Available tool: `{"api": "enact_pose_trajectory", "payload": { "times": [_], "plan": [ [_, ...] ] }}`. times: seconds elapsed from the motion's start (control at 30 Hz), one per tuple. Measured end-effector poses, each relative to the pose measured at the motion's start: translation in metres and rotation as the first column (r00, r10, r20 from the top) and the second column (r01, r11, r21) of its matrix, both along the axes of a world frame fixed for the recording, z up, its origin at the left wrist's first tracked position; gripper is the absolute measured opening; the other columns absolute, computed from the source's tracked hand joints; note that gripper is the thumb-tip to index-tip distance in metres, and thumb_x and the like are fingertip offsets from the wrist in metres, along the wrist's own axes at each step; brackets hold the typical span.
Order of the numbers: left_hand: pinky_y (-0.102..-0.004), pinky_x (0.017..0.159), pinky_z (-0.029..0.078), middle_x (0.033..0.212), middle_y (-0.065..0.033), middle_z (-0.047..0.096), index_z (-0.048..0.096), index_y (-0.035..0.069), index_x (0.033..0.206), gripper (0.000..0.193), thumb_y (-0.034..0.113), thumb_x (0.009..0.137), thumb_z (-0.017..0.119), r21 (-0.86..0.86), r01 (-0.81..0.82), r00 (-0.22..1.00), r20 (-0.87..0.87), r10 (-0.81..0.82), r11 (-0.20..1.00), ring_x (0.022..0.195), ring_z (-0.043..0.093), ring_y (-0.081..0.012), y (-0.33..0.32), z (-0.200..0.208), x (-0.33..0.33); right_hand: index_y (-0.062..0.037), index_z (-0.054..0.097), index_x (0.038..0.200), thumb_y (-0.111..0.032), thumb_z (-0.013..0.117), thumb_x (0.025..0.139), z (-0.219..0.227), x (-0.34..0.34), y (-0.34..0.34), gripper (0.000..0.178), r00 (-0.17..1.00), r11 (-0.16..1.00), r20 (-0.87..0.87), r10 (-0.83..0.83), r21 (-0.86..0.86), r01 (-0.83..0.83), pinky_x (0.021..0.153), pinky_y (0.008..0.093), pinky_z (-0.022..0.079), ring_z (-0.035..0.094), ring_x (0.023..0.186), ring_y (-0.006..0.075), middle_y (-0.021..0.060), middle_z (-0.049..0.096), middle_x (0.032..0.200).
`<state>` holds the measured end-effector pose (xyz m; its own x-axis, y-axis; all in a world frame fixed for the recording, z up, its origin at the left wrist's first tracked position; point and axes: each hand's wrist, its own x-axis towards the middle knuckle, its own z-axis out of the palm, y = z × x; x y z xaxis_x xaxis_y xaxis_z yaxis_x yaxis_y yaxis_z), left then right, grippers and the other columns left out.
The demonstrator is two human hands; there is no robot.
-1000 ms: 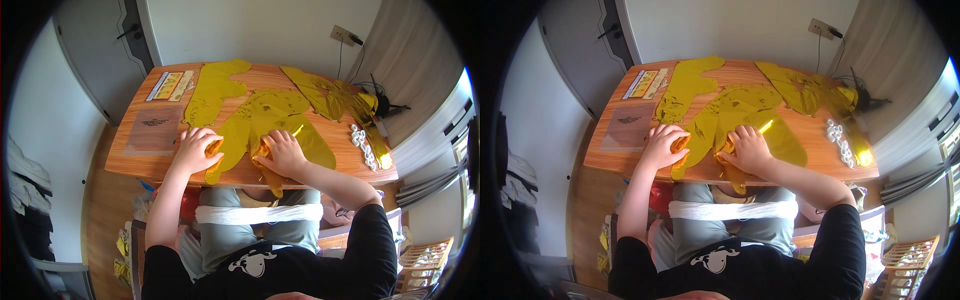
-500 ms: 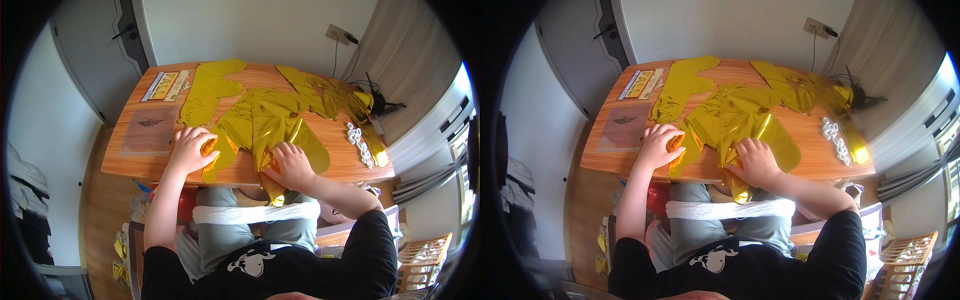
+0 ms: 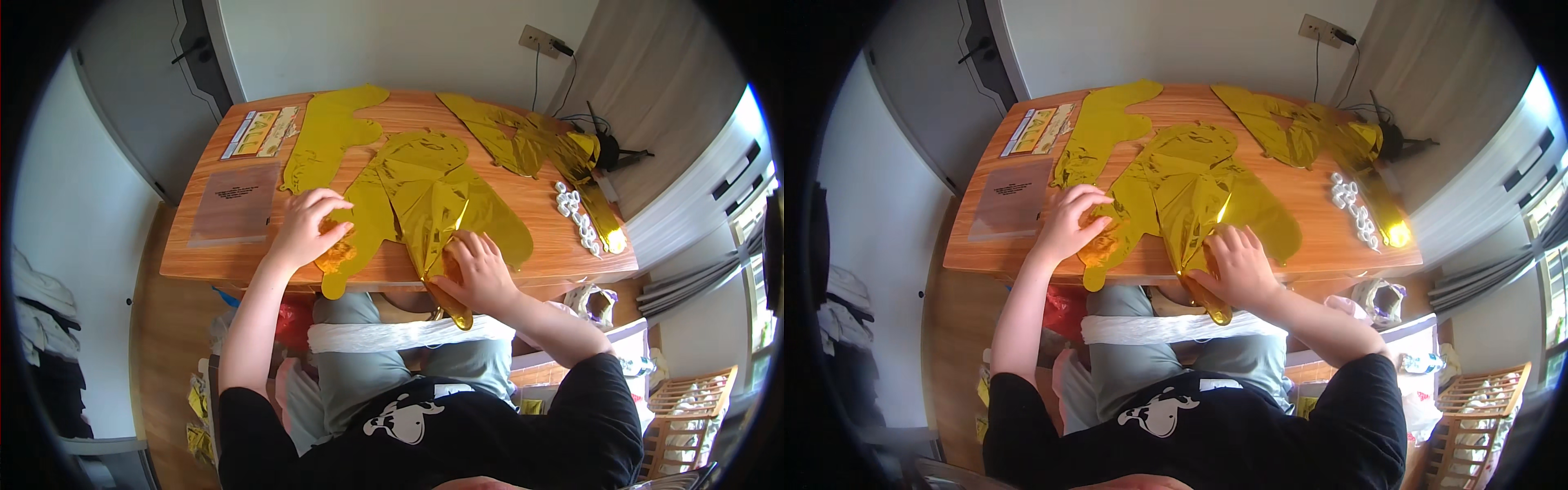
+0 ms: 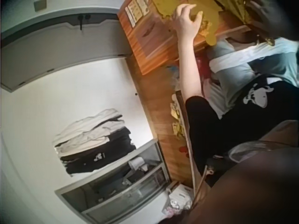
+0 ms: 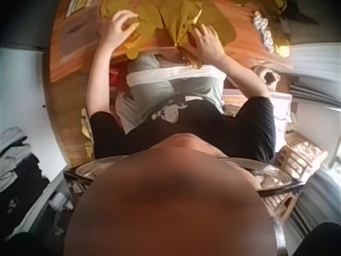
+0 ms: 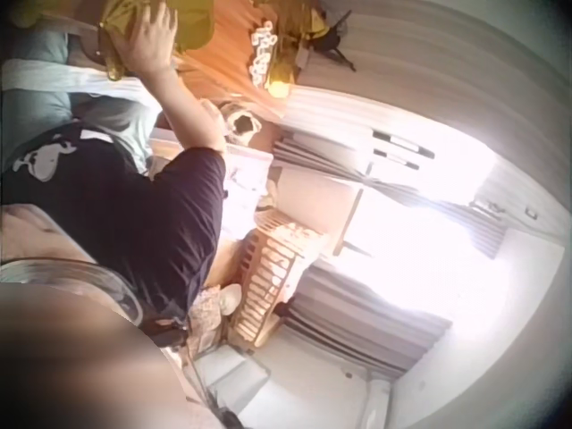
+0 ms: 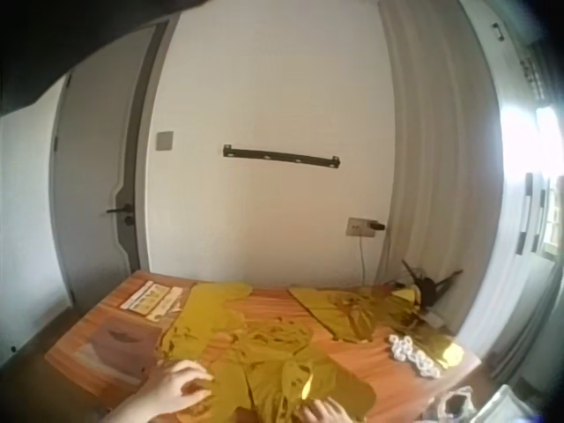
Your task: Folding a yellow foil character balloon on a wooden desk.
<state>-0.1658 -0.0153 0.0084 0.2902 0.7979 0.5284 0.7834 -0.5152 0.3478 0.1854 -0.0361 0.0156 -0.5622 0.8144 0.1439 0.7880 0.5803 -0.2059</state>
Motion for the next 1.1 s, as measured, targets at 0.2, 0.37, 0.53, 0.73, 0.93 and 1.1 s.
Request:
{"api": "enact_pose_trajectory", "payload": {
  "times": [0.2, 0.37, 0.53, 0.73, 0.93, 1.1],
  "plan": [
    [-0.0489, 0.121, 0.024, 0.155, -0.0090, 0.048, 0.053, 0.017, 0.149, 0.065, 0.058, 0.099, 0.057, -0.284, 0.008, 0.976, -0.205, -0.069, 0.959, 0.144, 0.042, -0.0289, 0.032, 0.025, 0.077, -0.0102, 0.055, 0.141, -0.054, 0.067, 0.090, -0.017, 0.000, -0.028, 0.069, 0.998, 0.976, -0.058, -0.017, 0.217, 0.029, 0.117, 0.0650, 0.024, 0.043, 0.141, 0.0347, 0.0128, 0.053, 0.145],
    [-0.0505, 0.123, 0.016, 0.165, -0.0119, 0.034, 0.036, 0.014, 0.159, 0.086, 0.070, 0.096, 0.050, -0.324, -0.219, 0.912, -0.404, 0.074, 0.921, 0.154, 0.027, -0.0294, 0.087, -0.004, 0.105, -0.0139, 0.061, 0.135, -0.051, 0.069, 0.088, -0.022, 0.003, -0.046, 0.061, 0.990, 0.953, -0.078, -0.120, 0.270, 0.137, 0.118, 0.0678, 0.019, 0.043, 0.139, 0.0334, 0.0081, 0.057, 0.140],
    [-0.0538, 0.123, 0.015, 0.166, -0.0113, 0.030, 0.036, 0.017, 0.160, 0.089, 0.072, 0.092, 0.055, -0.379, -0.224, 0.921, -0.383, 0.068, 0.898, 0.155, 0.024, -0.0301, 0.101, -0.010, 0.107, -0.0163, 0.072, 0.113, -0.032, 0.076, 0.085, -0.033, 0.024, -0.053, 0.032, 0.960, 0.917, -0.227, -0.164, 0.324, 0.233, 0.117, 0.0632, 0.023, 0.050, 0.131, 0.0278, 0.0020, 0.063, 0.120],
    [-0.0544, 0.124, 0.014, 0.166, -0.0109, 0.030, 0.040, 0.020, 0.158, 0.085, 0.070, 0.091, 0.058, -0.338, -0.225, 0.890, -0.454, 0.051, 0.914, 0.155, 0.020, -0.0313, 0.097, 0.002, 0.116, -0.0175, 0.073, 0.103, -0.021, 0.077, 0.084, -0.041, 0.036, -0.050, 0.020, 0.949, 0.894, -0.312, -0.039, 0.413, 0.172, 0.113, 0.0554, 0.031, 0.056, 0.122, 0.0237, -0.0010, 0.065, 0.111],
    [-0.0532, 0.125, 0.014, 0.166, -0.0111, 0.031, 0.042, 0.019, 0.157, 0.085, 0.068, 0.090, 0.062, -0.313, -0.259, 0.863, -0.501, 0.073, 0.914, 0.155, 0.021, -0.0304, 0.089, 0.008, 0.113, -0.0143, 0.070, 0.101, -0.015, 0.076, 0.084, -0.029, 0.038, -0.038, 0.018, 0.909, 0.896, -0.412, 0.060, 0.423, 0.133, 0.107, 0.0448, 0.039, 0.063, 0.107, 0.0221, 0.0018, 0.066, 0.102],
    [-0.0520, 0.125, 0.015, 0.163, -0.0109, 0.036, 0.045, 0.016, 0.153, 0.082, 0.064, 0.090, 0.063, -0.265, -0.212, 0.877, -0.476, 0.063, 0.941, 0.154, 0.026, -0.0280, 0.095, 0.000, 0.110, -0.0126, 0.068, 0.106, -0.013, 0.071, 0.084, -0.019, 0.037, -0.039, 0.022, 0.921, 0.895, -0.377, 0.101, 0.439, 0.081, 0.087, 0.0406, 0.044, 0.062, 0.091, 0.0221, 0.0022, 0.066, 0.098]
  ]
}}
